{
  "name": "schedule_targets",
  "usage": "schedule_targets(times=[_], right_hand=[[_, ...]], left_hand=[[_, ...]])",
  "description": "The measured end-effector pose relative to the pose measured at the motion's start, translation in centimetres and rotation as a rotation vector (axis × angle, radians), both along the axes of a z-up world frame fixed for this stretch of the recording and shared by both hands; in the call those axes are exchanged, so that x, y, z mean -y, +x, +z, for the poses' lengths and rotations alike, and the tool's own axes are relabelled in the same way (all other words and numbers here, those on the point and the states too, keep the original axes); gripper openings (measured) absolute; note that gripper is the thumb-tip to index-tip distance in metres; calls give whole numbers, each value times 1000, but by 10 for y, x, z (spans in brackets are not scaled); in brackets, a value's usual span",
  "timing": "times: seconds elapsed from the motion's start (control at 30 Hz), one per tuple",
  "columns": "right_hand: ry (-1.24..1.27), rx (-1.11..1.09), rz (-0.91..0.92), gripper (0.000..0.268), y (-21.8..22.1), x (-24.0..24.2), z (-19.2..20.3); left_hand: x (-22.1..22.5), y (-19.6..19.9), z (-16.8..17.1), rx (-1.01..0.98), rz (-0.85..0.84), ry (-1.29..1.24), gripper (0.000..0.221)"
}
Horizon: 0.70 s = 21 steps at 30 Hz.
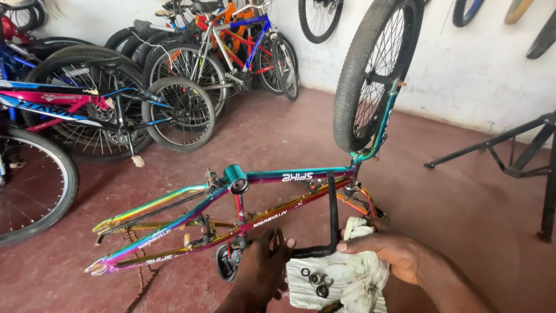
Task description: Cleaning small bicycle components like bearings or spacers using a cloth to remove grease and dirt.
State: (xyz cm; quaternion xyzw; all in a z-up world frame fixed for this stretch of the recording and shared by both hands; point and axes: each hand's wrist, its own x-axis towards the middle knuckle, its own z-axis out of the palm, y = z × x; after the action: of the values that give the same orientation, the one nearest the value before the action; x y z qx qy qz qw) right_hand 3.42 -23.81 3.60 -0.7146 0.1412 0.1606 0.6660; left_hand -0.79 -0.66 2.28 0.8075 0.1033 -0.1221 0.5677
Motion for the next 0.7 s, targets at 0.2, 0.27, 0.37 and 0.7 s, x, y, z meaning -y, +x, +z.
schedule_targets(times=[0.2,0.27,0.37,0.7], right_hand=[[-198,-326,-5,54,18,-16,-63],[-217,-323,-34,64,30,-19,-97],[-320,-363,45,93,60,-12,-148],[-1100,-166,811,100,155,20,-255]], left_hand=[[-6,22,-57,-212,0,122,27],[-6,49,-148,-126,21,173,26],[-5,75,-234,-74,53,244,29],[-45,241,-586,565,-535,1024,19]])
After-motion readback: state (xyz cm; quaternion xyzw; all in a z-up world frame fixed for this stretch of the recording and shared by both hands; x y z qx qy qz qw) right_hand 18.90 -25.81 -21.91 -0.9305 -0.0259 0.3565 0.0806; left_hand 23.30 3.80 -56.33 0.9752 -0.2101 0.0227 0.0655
